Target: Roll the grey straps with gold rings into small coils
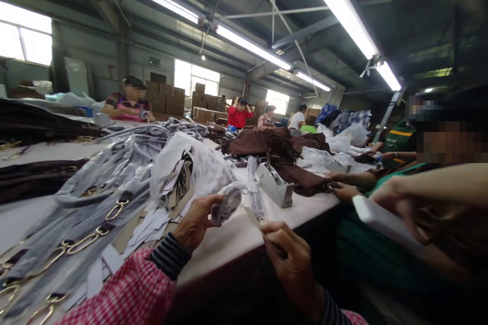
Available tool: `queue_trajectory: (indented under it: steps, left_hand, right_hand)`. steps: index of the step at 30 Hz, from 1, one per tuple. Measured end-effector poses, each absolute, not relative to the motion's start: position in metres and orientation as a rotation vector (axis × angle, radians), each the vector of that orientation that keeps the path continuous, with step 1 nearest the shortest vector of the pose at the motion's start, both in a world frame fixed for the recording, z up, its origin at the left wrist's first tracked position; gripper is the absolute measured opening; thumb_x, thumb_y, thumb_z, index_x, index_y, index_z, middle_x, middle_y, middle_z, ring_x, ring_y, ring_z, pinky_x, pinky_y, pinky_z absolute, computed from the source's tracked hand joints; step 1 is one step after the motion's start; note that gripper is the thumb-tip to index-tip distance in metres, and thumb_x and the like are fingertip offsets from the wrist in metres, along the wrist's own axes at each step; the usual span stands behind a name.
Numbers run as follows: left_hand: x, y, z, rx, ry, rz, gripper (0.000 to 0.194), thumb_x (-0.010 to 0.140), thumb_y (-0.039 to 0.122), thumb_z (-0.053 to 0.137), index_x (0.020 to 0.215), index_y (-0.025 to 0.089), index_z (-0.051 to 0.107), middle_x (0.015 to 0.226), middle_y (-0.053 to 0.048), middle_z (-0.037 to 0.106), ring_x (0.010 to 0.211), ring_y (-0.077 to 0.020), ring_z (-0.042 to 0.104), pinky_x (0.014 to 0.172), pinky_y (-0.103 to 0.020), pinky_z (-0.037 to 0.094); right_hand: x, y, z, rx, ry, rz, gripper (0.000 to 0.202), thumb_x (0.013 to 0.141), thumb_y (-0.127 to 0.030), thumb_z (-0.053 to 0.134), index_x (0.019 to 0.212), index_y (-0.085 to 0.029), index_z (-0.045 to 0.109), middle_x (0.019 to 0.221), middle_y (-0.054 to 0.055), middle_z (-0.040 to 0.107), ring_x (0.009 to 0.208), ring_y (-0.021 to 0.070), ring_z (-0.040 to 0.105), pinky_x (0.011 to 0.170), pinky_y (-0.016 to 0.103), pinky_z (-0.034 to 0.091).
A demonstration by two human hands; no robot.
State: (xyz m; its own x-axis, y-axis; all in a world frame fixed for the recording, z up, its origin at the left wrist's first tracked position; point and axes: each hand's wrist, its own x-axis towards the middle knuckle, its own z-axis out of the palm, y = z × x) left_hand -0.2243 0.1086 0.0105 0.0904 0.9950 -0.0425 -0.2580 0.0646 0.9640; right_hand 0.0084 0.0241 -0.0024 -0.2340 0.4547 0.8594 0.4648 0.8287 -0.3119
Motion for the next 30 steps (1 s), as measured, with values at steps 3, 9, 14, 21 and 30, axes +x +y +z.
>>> queue_trajectory:
  steps: [3,9,14,21,30]
  left_hand:
    - [-0.223,0.094,0.021,0.979,0.929,1.193,0.047,0.066,0.051,0.078,0.096,0.014,0.071,0.085,-0.005,0.064,0.071,-0.0183,0.054,0.057,-0.029,0.046]
    - [-0.215,0.069,0.031,1.060,0.893,1.125,0.041,0.069,0.050,0.080,0.088,0.015,0.073,0.077,-0.003,0.061,0.070,-0.0172,0.050,0.057,-0.027,0.043]
    - [-0.209,0.064,0.033,1.177,0.921,1.087,0.039,0.076,0.053,0.076,0.083,0.015,0.071,0.075,-0.002,0.061,0.068,-0.0151,0.048,0.062,-0.027,0.039]
    - [-0.224,0.075,0.012,1.896,1.358,1.224,0.025,0.076,0.043,0.073,0.069,0.019,0.070,0.077,-0.003,0.059,0.080,-0.0227,0.053,0.074,-0.034,0.039]
    - [-0.242,0.099,-0.033,2.491,1.233,0.996,0.021,0.092,0.035,0.063,0.078,0.019,0.063,0.087,-0.008,0.063,0.099,-0.0318,0.053,0.083,-0.041,0.044]
  right_hand:
    - [0.009,0.025,-0.011,-0.606,-1.983,-0.146,0.023,0.092,0.003,0.055,0.096,-0.019,0.061,0.098,0.008,0.069,0.089,0.0185,0.067,0.080,0.031,0.055]
    - [-0.001,0.044,-0.007,-0.534,-2.053,-0.282,0.024,0.092,0.006,0.050,0.093,-0.016,0.059,0.100,0.011,0.070,0.087,0.0208,0.065,0.080,0.035,0.055]
    - [-0.012,0.054,-0.006,-0.475,-2.099,-0.382,0.023,0.092,0.005,0.049,0.093,-0.014,0.063,0.100,0.013,0.071,0.084,0.0207,0.064,0.078,0.034,0.056]
    - [-0.026,0.070,-0.020,-0.634,-2.101,-0.398,0.021,0.097,-0.005,0.055,0.107,-0.016,0.070,0.111,0.012,0.071,0.100,0.0240,0.063,0.085,0.034,0.054]
    - [-0.033,0.110,-0.028,-0.854,-2.352,0.192,0.006,0.088,-0.015,0.077,0.085,-0.018,0.073,0.092,0.002,0.070,0.082,0.0161,0.066,0.072,0.024,0.047]
